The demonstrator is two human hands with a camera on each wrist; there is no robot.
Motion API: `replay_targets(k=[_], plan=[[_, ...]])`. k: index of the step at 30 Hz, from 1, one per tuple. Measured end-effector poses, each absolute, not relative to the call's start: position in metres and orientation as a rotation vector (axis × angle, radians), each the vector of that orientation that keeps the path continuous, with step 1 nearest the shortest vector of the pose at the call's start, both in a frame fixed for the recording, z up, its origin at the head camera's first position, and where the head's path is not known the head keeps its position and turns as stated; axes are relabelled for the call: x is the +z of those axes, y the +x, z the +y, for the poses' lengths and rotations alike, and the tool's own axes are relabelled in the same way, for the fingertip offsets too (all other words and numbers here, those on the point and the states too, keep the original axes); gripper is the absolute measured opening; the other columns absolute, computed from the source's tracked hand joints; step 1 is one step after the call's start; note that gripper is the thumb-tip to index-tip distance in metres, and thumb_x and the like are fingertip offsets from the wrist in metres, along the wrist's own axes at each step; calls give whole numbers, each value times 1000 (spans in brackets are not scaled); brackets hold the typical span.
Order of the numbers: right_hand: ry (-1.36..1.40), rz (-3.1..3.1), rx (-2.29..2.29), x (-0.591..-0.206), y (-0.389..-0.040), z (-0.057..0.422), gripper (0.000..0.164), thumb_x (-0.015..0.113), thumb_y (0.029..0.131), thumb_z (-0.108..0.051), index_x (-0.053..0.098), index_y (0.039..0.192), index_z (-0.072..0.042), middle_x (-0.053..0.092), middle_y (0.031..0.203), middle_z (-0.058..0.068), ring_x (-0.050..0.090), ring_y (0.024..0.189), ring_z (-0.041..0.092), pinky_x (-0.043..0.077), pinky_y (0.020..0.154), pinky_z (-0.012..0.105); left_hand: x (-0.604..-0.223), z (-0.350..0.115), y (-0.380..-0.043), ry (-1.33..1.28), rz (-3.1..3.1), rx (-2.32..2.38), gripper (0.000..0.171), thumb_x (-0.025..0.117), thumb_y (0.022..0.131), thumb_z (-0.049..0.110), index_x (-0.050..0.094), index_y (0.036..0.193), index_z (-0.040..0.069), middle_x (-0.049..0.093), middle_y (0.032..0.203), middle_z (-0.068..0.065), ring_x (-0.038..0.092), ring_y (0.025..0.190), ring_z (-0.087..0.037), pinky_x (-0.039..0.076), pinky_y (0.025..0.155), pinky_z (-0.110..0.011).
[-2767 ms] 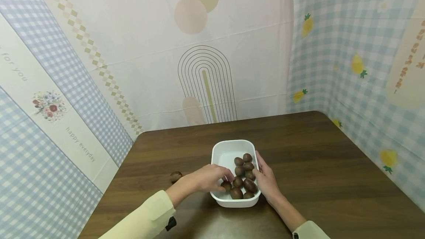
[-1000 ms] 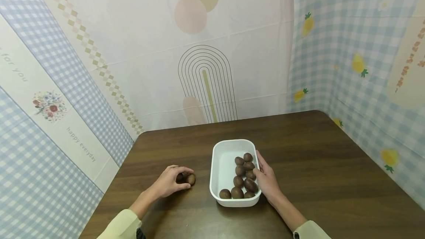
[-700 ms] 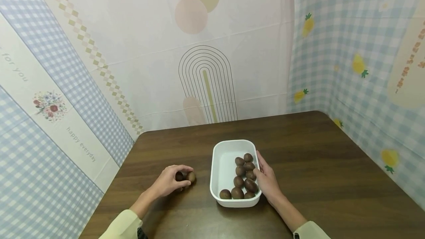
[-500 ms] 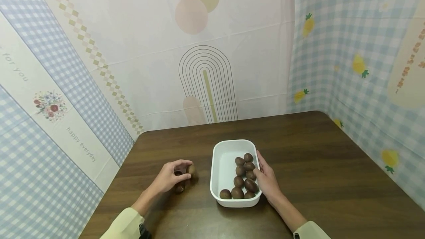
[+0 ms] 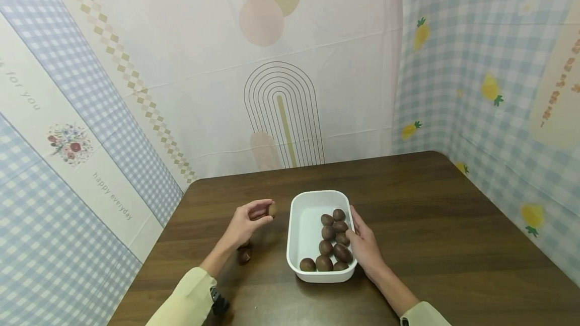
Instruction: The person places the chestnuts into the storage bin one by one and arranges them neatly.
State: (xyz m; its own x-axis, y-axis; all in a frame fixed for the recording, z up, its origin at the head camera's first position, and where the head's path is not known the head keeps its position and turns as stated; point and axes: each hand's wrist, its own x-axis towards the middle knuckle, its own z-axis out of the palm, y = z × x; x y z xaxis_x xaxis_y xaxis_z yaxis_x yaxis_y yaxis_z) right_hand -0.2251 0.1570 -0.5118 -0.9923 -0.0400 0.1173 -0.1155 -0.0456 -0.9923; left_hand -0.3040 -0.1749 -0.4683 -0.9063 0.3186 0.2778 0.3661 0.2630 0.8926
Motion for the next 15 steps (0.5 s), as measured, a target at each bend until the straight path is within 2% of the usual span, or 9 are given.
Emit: replay_targets(k=[6, 13, 15], plan=[[184, -2129, 2243, -512, -228, 159, 71, 43, 107, 5, 16, 171, -11, 18, 176, 10, 23, 158, 32, 36, 107, 9, -465, -141, -305, -752, -2480, -1801, 44, 79, 94, -3, 69, 136, 1, 70, 135, -18, 67, 127, -34, 58, 97, -29], [148, -2143, 2234, -513, -232, 160, 70, 42, 108, 3, 16, 171, -10, 17, 176, 13, 22, 158, 33, 35, 100, 3, -465, -113, -307, -932, -2586, -1622, 40, 82, 94, 5, 72, 133, 5, 74, 131, -12, 69, 124, -31, 56, 103, -48], [150, -2137, 2235, -513, -232, 160, 69, 43, 108, 3, 16, 171, -9, 18, 176, 13, 23, 158, 33, 36, 100, 3, -465, -109, -307, -987, -2611, -1572, 40, 82, 94, 5, 73, 132, 5, 74, 131, -11, 70, 123, -30, 55, 105, -49]])
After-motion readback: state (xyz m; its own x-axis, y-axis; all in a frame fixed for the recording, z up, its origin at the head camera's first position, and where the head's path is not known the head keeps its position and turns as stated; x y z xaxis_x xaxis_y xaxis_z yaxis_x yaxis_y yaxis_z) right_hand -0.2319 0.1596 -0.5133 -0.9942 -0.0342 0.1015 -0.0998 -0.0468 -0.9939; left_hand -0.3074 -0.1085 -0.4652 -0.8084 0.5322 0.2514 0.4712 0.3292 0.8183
